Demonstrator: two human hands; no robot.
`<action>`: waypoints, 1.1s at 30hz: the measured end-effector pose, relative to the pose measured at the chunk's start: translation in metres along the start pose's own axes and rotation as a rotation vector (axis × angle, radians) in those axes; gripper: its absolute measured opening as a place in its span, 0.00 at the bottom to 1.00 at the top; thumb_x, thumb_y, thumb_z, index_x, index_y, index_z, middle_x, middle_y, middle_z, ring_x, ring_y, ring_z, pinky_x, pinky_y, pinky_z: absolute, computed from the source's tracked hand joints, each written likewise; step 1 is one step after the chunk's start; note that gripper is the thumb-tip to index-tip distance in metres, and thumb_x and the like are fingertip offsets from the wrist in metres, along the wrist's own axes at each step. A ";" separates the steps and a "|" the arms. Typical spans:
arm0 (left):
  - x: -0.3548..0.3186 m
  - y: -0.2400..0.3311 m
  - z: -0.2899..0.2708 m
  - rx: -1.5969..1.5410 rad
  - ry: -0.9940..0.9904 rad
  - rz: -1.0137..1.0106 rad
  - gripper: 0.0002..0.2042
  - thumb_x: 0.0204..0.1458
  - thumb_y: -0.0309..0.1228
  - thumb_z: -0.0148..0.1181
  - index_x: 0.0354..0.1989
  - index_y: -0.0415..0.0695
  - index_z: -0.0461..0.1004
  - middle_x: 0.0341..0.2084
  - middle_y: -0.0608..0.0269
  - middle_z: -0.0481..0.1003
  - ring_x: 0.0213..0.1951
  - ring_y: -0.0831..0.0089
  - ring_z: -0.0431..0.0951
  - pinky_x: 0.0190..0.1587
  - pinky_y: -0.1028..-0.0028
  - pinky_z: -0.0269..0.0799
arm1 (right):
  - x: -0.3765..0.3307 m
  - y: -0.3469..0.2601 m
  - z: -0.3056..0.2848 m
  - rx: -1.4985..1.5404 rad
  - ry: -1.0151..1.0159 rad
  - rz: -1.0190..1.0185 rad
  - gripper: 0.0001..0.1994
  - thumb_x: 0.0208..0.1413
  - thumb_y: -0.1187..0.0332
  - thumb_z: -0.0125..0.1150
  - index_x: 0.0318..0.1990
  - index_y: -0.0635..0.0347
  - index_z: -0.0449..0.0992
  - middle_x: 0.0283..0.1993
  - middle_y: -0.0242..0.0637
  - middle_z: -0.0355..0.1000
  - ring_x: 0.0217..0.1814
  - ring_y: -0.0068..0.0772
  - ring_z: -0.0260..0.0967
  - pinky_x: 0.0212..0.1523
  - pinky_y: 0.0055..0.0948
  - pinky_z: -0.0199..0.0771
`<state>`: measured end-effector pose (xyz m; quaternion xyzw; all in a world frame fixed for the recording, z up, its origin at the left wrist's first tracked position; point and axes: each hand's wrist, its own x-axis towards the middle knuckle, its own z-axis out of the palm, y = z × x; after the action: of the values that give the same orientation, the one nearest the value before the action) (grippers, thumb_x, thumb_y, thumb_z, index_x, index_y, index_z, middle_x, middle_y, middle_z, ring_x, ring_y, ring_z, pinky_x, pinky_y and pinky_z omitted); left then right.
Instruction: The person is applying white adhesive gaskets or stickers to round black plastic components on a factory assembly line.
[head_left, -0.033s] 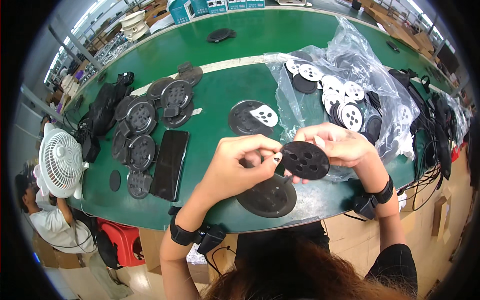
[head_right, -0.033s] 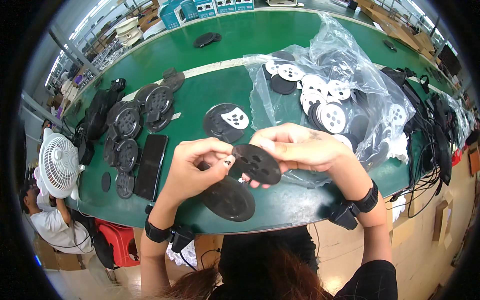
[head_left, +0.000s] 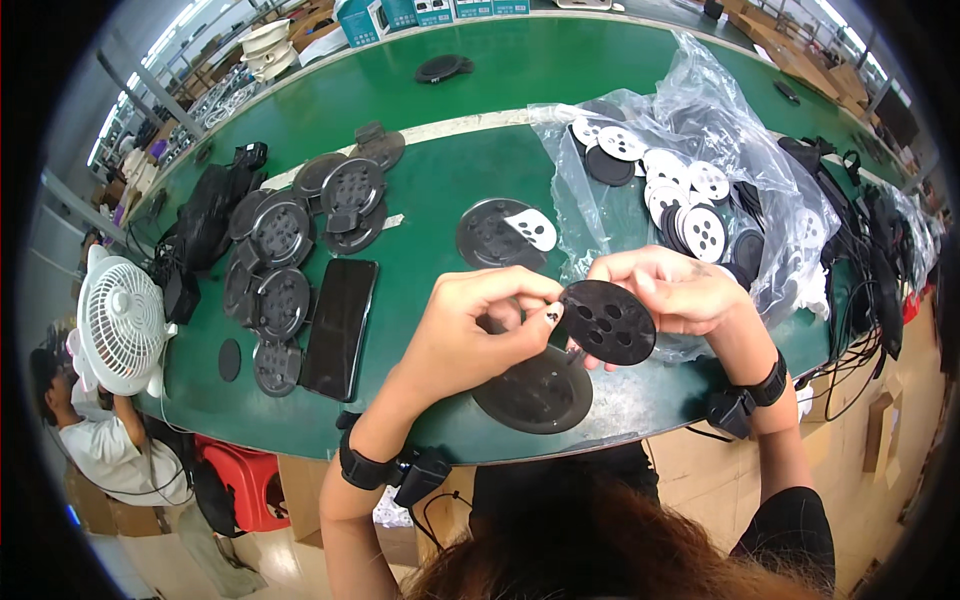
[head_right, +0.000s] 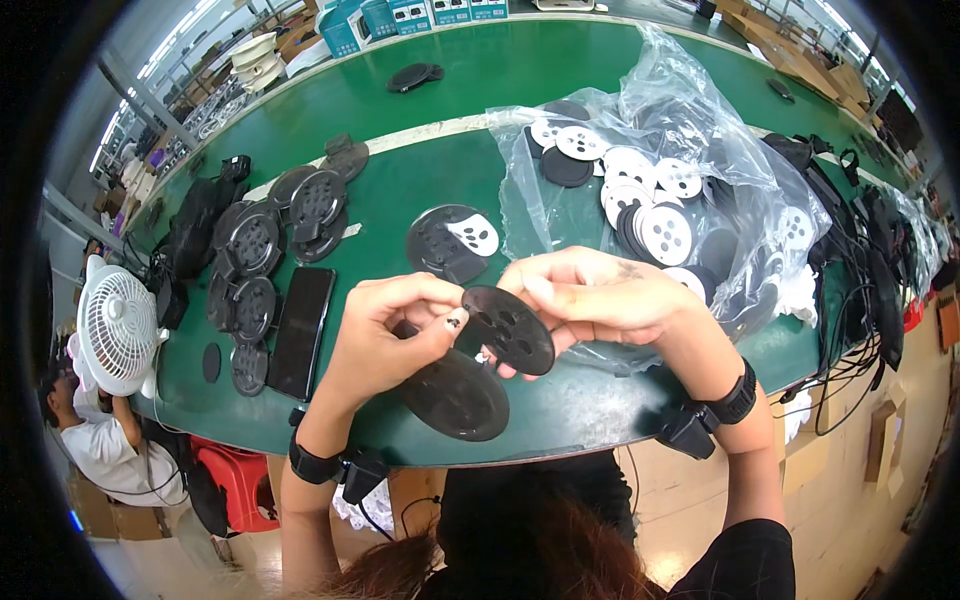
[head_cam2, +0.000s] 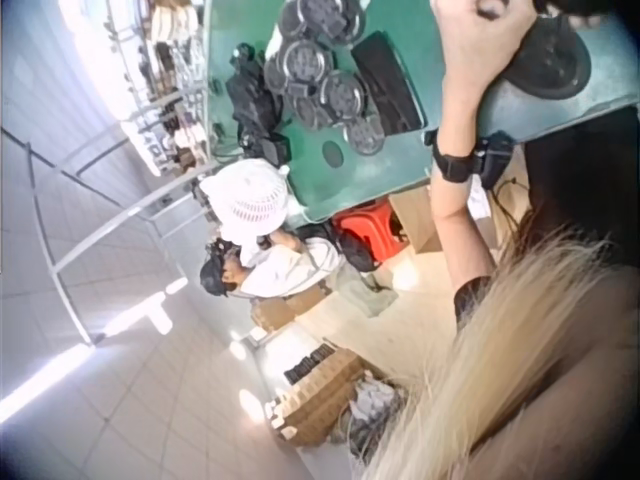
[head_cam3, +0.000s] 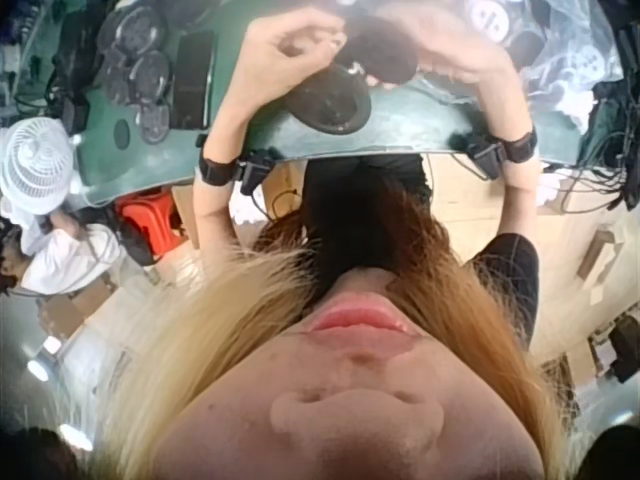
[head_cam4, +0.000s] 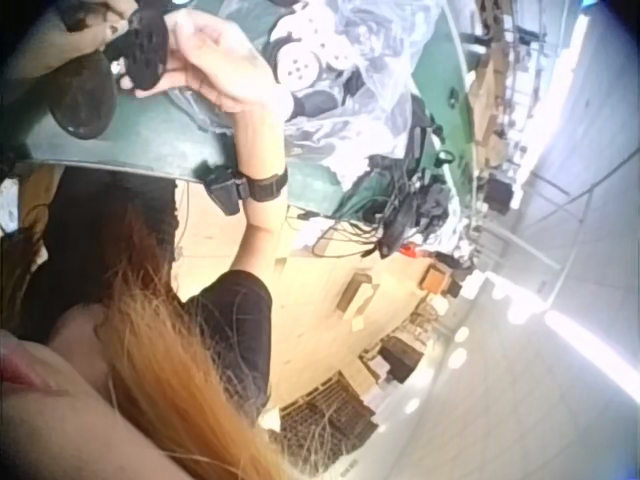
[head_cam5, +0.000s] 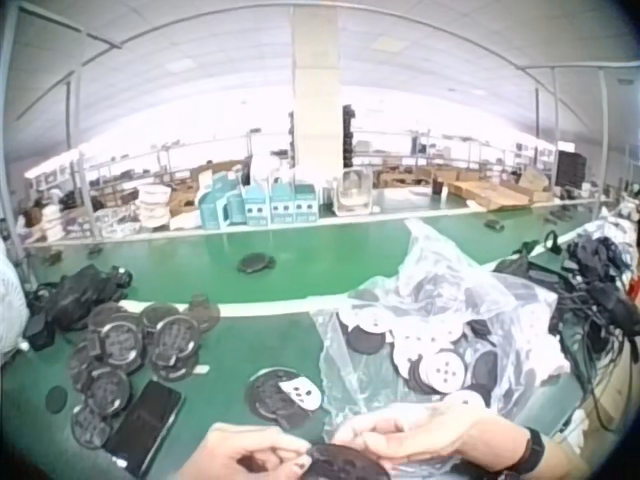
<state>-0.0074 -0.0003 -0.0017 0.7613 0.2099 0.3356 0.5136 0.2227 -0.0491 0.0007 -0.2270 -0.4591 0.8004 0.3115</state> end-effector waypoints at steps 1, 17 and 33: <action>0.000 0.000 0.000 0.010 0.016 0.026 0.05 0.45 0.21 0.58 0.31 0.37 0.75 0.16 0.70 0.73 0.15 0.93 0.64 0.18 0.87 0.57 | 0.000 0.003 0.001 0.042 -0.010 -0.029 0.24 0.59 0.53 0.47 0.48 0.69 0.65 0.44 0.49 0.71 0.45 0.36 0.72 0.44 0.30 0.74; 0.003 -0.002 0.000 0.035 0.110 -0.014 0.07 0.45 0.20 0.58 0.34 0.38 0.76 0.16 0.73 0.71 0.16 0.92 0.63 0.20 0.88 0.58 | 0.005 0.004 0.011 -0.130 0.180 -0.109 0.20 0.48 0.64 0.64 0.44 0.67 0.68 0.42 0.37 0.70 0.44 0.24 0.68 0.45 0.21 0.67; 0.006 0.001 -0.009 -0.598 0.303 -0.178 0.16 0.50 0.22 0.42 0.49 0.37 0.63 0.45 0.58 0.64 0.48 0.76 0.65 0.51 0.76 0.60 | -0.001 -0.009 0.006 -0.246 0.545 -0.480 0.19 0.52 0.63 0.59 0.48 0.65 0.69 0.45 0.29 0.67 0.46 0.18 0.61 0.47 0.18 0.59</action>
<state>-0.0098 0.0089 0.0028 0.4972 0.2417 0.4452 0.7044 0.2223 -0.0501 0.0110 -0.3533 -0.4923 0.5537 0.5711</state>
